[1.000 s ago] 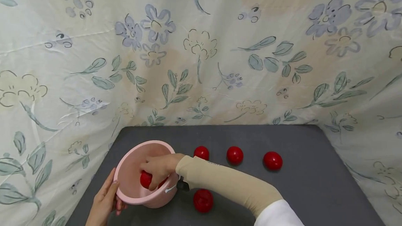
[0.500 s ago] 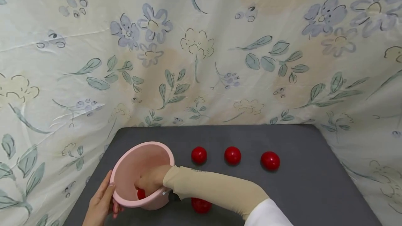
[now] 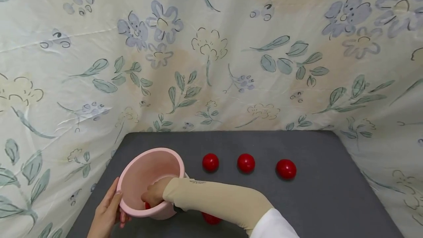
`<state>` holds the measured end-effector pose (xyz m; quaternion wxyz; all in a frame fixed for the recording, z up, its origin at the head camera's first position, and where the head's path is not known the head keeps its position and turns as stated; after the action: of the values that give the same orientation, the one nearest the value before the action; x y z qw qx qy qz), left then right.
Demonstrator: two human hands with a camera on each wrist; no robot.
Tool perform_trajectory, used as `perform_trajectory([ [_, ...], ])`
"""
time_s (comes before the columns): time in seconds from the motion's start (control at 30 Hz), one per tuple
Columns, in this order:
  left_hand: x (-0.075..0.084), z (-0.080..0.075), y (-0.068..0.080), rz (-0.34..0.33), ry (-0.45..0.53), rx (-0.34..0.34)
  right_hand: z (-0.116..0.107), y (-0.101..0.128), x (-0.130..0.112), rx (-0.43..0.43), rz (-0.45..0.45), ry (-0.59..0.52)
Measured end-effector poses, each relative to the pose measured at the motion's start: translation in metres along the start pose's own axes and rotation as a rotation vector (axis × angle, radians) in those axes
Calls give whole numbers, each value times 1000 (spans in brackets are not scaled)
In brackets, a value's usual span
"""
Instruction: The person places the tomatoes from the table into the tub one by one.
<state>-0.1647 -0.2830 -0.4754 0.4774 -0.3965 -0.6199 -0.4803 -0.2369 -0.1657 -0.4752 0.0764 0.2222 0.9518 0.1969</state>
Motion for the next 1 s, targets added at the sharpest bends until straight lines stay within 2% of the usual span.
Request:
perform_trajectory([
  [0.37,-1,1,1,14,-18,8,5,-4,-1,-68,-20,-38],
  [0.6,-1,2,1,-10,-17,11,0,-1,2,-20,-52,-14],
  [0.77,-1,2,1,-20,-10,10,-18,14,4,105,-115,-51],
  [1.0,0,3,2,7,12,-13,-63,56,13,381,-183,-15],
])
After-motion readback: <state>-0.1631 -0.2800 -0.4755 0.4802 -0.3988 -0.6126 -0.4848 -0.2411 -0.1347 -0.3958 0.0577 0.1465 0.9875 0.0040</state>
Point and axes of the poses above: each hand's wrist, its own y-axis away from the middle knuckle, its own z-axis out of the palm, x = y × z, the point moved 6 cm from there along -y, towards the middle knuckle, and after that the axes turned 8 degrees about y, right-handed, at the moved point
